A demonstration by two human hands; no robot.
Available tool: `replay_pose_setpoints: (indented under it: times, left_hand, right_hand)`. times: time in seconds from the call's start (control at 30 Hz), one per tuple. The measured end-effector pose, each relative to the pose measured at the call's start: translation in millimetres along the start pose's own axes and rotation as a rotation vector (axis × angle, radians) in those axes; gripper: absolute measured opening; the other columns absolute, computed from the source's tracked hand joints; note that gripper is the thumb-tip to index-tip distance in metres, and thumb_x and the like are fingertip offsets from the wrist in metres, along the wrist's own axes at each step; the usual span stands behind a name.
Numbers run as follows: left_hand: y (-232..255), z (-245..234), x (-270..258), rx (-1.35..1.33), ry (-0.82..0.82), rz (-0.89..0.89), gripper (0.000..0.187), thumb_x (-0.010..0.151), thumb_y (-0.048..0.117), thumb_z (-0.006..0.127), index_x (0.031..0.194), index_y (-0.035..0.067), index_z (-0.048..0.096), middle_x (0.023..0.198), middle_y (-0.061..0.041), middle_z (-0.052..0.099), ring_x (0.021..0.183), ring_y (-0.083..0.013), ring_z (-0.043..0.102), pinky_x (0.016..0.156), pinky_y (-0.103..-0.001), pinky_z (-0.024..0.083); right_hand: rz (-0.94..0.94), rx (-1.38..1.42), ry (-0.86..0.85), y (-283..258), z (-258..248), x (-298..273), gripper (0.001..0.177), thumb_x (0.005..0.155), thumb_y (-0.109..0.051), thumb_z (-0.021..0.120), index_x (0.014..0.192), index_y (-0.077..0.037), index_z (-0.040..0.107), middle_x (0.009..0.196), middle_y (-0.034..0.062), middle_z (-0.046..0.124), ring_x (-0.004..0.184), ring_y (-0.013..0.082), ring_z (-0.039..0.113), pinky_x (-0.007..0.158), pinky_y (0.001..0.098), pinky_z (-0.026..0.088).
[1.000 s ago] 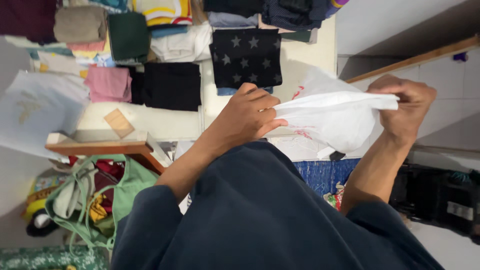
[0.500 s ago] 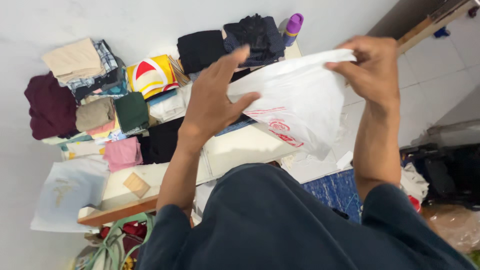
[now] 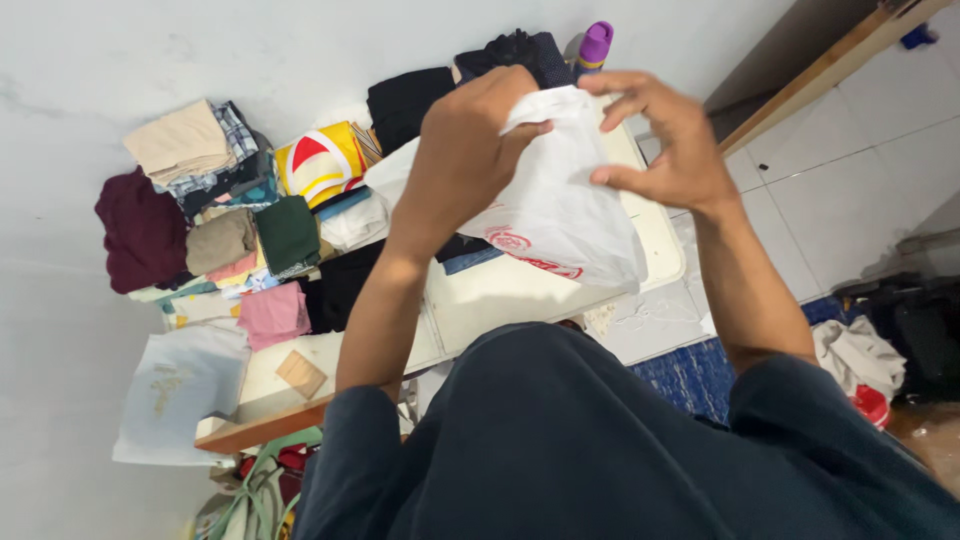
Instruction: The person folds a white plastic bag by flattening it out on a surface and making several longitudinal and triangular folds by hand.
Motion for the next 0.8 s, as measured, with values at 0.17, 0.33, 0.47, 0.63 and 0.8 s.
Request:
replay_pose_setpoints:
  times: [0.17, 0.33, 0.47, 0.63, 0.8]
  left_hand:
    - [-9.7, -15.6, 1.5, -0.147, -0.064, 0.001, 0.021, 0.096, 0.008, 0.080, 0.099, 0.001, 0.060, 0.090, -0.015, 0.061, 0.083, -0.0353, 0.062, 0.073, -0.040, 0.048]
    - [-14.3, -23.7, 5.3, -0.234, -0.177, 0.010, 0.027, 0.094, 0.005, 0.084, 0.099, -0.001, 0.058, 0.086, -0.014, 0.061, 0.075, -0.0293, 0.059, 0.070, -0.037, 0.047]
    - [-17.5, -33.5, 5.6, -0.239, -0.244, -0.049, 0.023, 0.095, 0.006, 0.084, 0.100, -0.002, 0.063, 0.084, -0.011, 0.066, 0.071, -0.0210, 0.061, 0.068, -0.032, 0.050]
    - [-25.7, -59.6, 11.0, -0.222, -0.200, 0.039, 0.008, 0.104, 0.004, 0.080, 0.103, 0.001, 0.073, 0.088, -0.010, 0.072, 0.077, -0.0158, 0.068, 0.072, -0.027, 0.050]
    - [-39.2, -104.0, 3.1, -0.099, -0.061, 0.065, 0.007, 0.105, 0.005, 0.073, 0.108, 0.000, 0.072, 0.102, -0.011, 0.075, 0.092, -0.0204, 0.070, 0.083, -0.031, 0.054]
  right_hand:
    - [0.175, 0.088, -0.064, 20.3, 36.6, -24.6, 0.052, 0.076, -0.026, 0.089, 0.116, 0.001, 0.067, 0.142, 0.0149, 0.064, 0.122, 0.0298, 0.066, 0.106, 0.0411, 0.051]
    - [0.055, 0.099, -0.086, 12.6, 65.0, -28.4, 0.045, 0.080, -0.019, 0.086, 0.117, 0.002, 0.072, 0.138, 0.0185, 0.063, 0.126, 0.0370, 0.061, 0.108, 0.0435, 0.048]
    - [0.085, 0.115, -0.105, 23.4, 88.6, -32.2, 0.027, 0.086, -0.013, 0.083, 0.107, 0.002, 0.075, 0.129, 0.0154, 0.068, 0.115, 0.0317, 0.066, 0.101, 0.0422, 0.051]
    - [0.169, 0.177, -0.009, 27.1, 102.6, -36.9, 0.020, 0.085, -0.011, 0.084, 0.098, 0.003, 0.077, 0.106, 0.0158, 0.065, 0.095, 0.0279, 0.064, 0.084, 0.0374, 0.049]
    - [-0.061, 0.254, 0.014, -1.5, 111.3, -31.8, 0.019, 0.086, -0.006, 0.079, 0.098, 0.006, 0.071, 0.141, 0.0258, 0.060, 0.124, 0.0352, 0.063, 0.098, 0.0389, 0.050]
Point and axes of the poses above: each hand's wrist, its own x-axis towards the middle knuckle, its own z-axis out of the palm, y = z × x, the point moved 7 cm from there along x, towards the middle knuckle
